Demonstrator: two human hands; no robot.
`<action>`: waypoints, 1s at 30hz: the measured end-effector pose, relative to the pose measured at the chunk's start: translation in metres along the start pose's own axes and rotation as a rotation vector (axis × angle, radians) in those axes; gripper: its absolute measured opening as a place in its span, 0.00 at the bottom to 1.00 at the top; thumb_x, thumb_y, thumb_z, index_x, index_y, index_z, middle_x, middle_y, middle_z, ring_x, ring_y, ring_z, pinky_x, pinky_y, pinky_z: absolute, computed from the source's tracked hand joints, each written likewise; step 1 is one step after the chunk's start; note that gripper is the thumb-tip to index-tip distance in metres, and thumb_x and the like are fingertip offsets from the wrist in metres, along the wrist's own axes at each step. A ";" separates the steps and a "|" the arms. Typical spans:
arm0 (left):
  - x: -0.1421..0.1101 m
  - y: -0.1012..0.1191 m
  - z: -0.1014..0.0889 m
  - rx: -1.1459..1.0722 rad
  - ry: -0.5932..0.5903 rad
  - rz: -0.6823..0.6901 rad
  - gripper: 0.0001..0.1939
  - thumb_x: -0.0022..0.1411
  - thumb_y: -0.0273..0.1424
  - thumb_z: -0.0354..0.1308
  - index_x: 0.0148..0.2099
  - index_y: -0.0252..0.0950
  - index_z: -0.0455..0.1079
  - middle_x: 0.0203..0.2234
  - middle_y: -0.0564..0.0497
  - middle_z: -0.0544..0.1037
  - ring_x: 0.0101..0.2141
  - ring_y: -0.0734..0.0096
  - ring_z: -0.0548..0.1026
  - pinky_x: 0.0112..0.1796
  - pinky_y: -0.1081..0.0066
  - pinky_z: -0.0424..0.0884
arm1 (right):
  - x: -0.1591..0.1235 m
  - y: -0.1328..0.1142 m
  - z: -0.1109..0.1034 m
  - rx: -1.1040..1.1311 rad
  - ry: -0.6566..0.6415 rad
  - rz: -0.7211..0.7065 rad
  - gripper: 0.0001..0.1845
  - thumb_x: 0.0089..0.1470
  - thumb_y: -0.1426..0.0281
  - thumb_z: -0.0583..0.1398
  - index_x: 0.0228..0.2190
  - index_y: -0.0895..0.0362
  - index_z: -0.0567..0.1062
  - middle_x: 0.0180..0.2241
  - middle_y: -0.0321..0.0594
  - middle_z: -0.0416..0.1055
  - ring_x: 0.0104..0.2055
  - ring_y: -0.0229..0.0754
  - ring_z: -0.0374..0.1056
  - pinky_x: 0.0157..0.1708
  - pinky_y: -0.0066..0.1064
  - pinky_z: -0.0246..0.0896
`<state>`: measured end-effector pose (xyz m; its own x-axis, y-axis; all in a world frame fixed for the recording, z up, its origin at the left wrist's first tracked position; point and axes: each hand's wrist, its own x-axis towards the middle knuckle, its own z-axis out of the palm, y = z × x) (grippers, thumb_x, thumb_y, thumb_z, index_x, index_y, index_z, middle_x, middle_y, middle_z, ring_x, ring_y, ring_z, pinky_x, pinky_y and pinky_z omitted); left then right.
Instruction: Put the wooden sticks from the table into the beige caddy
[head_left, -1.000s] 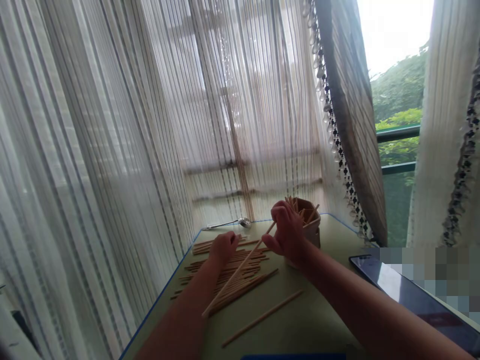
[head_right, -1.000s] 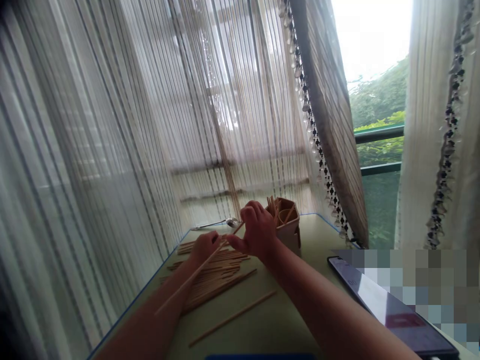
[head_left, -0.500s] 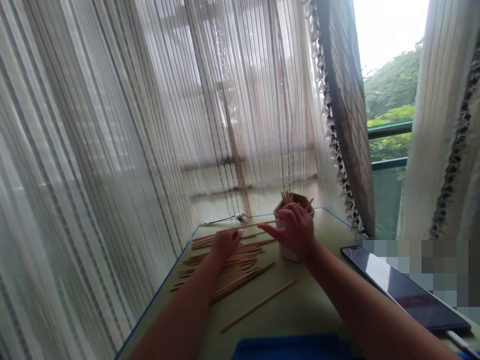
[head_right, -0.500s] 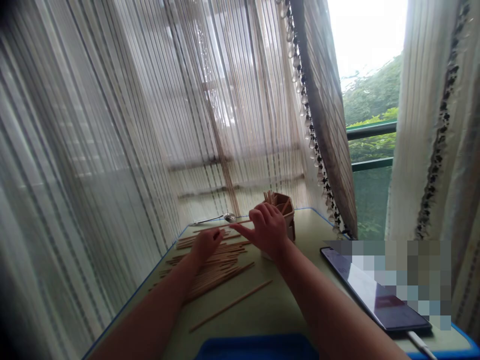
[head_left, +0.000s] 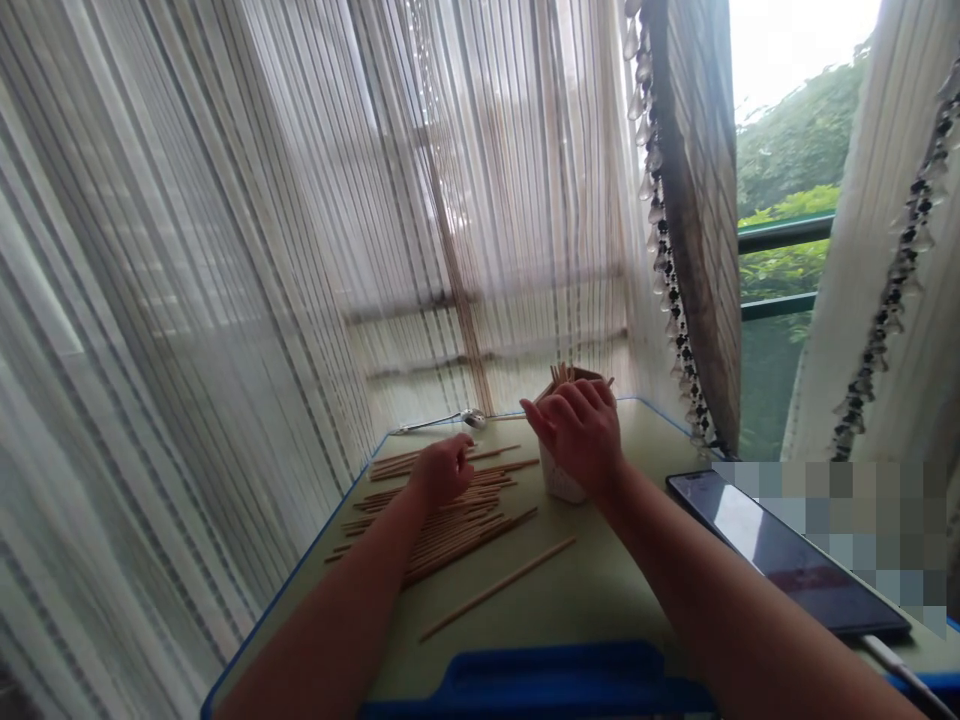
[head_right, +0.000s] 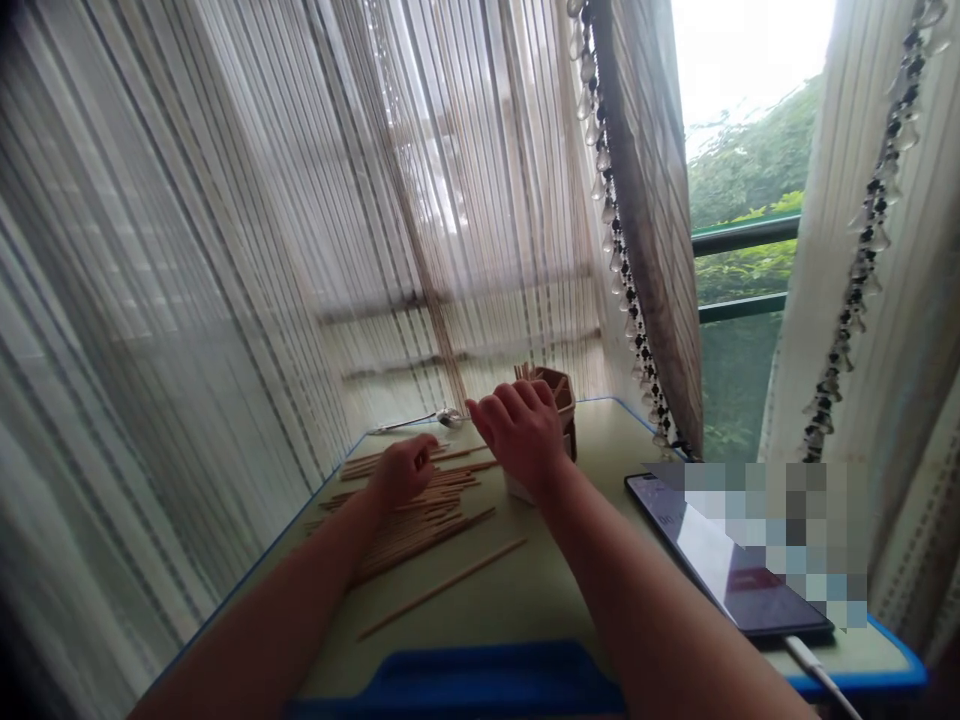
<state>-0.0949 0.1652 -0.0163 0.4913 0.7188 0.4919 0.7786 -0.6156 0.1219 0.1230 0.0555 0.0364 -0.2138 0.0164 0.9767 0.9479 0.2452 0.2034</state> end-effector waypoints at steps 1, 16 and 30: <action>-0.001 0.004 0.001 0.002 -0.021 0.036 0.17 0.56 0.29 0.54 0.49 0.39 0.70 0.30 0.52 0.78 0.31 0.69 0.74 0.35 0.72 0.66 | 0.000 -0.001 0.000 0.009 -0.007 -0.009 0.14 0.60 0.65 0.56 0.23 0.54 0.65 0.23 0.35 0.63 0.31 0.39 0.56 0.38 0.34 0.48; 0.003 0.005 -0.002 0.090 0.113 -0.222 0.20 0.66 0.45 0.48 0.51 0.37 0.63 0.27 0.51 0.78 0.31 0.65 0.77 0.31 0.71 0.62 | -0.002 -0.018 0.001 0.158 -0.080 -0.101 0.15 0.61 0.63 0.55 0.24 0.55 0.67 0.26 0.37 0.64 0.32 0.39 0.56 0.37 0.31 0.51; 0.005 0.003 -0.004 0.235 -0.031 -0.280 0.23 0.71 0.38 0.35 0.47 0.36 0.70 0.37 0.40 0.79 0.39 0.58 0.77 0.38 0.66 0.66 | -0.005 -0.026 0.000 0.040 -0.058 -0.154 0.06 0.55 0.66 0.57 0.35 0.49 0.74 0.47 0.35 0.71 0.50 0.45 0.58 0.53 0.41 0.45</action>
<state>-0.0917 0.1662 -0.0103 0.2546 0.8606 0.4411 0.9514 -0.3047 0.0452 0.0997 0.0489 0.0262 -0.3697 0.0310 0.9286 0.8930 0.2879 0.3459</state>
